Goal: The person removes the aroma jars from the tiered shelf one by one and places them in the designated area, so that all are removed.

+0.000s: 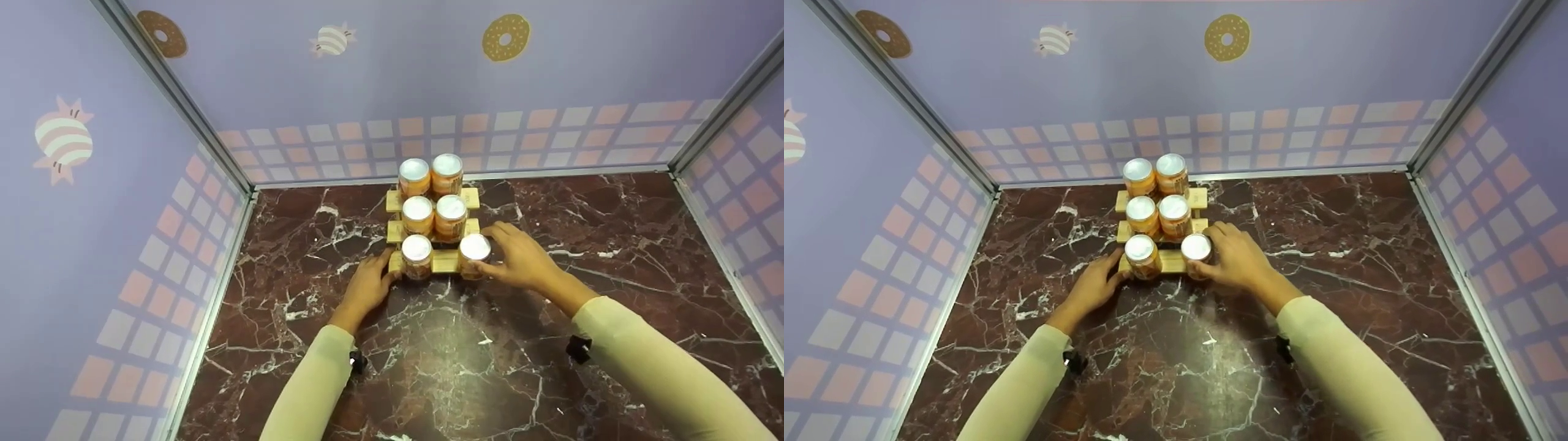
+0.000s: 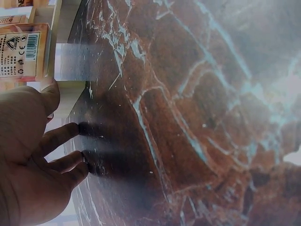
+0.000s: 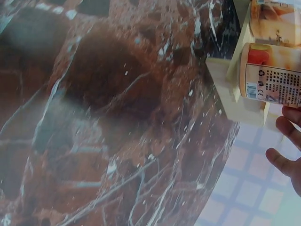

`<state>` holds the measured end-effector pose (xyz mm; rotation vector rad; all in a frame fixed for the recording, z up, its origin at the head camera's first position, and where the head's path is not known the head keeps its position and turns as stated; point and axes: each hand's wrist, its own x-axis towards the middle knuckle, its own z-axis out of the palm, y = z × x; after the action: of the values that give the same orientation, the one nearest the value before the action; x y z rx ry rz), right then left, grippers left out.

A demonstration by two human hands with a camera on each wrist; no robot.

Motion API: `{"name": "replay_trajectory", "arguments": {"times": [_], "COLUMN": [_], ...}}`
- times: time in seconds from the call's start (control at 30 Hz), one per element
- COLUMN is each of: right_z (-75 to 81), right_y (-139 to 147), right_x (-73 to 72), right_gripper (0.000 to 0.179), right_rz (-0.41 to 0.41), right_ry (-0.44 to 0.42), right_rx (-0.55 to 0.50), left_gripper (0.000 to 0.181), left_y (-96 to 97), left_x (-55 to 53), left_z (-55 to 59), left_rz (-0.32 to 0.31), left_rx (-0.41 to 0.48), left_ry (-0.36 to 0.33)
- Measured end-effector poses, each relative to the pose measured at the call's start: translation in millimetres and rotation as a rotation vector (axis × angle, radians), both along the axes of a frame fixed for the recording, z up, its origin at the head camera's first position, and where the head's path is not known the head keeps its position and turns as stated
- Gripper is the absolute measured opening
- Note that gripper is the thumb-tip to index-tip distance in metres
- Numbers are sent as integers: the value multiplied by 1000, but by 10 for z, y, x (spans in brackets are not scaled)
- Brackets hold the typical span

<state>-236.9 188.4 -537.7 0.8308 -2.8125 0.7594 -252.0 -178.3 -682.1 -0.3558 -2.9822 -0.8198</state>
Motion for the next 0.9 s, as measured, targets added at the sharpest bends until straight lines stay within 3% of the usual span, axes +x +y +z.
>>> {"name": "replay_trajectory", "arguments": {"times": [0.3,0.6,0.9], "right_z": [40,59,-1], "right_y": [266,523,733], "right_x": [-50,-134,-197], "right_gripper": [69,71,64], "right_rz": [-78,-119,-177], "right_ry": [-70,-55,-69], "right_rx": [3,42,18], "left_gripper": [71,71,70], "left_y": [4,-4,12], "left_x": [-2,-16,8], "left_z": [11,20,40], "left_rz": [12,14,3], "left_rx": [-9,-21,22], "left_ry": [-26,-32,-21]}}
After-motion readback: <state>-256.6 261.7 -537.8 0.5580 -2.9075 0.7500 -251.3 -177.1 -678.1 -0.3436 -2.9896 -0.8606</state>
